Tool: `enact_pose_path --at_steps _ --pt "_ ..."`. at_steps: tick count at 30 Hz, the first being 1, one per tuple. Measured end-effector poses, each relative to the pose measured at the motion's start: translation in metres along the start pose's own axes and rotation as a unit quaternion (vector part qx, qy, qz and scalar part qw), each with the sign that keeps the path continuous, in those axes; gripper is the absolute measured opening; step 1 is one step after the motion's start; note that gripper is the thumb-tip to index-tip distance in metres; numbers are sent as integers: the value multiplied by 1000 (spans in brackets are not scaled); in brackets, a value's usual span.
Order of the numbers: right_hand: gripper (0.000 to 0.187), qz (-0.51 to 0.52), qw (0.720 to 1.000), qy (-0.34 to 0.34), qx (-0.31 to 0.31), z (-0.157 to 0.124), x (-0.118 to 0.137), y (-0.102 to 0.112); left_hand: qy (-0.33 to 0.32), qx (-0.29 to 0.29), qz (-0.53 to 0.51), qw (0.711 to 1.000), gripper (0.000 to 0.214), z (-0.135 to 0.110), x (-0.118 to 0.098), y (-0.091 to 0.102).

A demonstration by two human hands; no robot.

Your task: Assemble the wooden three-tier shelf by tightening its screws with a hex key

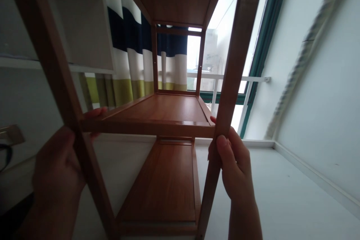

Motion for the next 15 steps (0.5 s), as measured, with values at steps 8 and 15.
enact_pose_path --at_steps 8,15 --pt "34 -12 1000 -4 -4 -1 4 0 -15 -7 19 1000 21 -1 1 -1" --pt "34 -20 1000 -9 -14 -2 3 1 -39 -18 65 997 27 0 3 3"
Point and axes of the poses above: each hand's wrist, its own z-axis towards the middle knuckle, its own y-axis out of the back of the hand, x = y × z, the point moved 2 cm from there along z, towards the middle knuckle, and after that the axes turned 9 degrees about y, right-handed, at the moved point
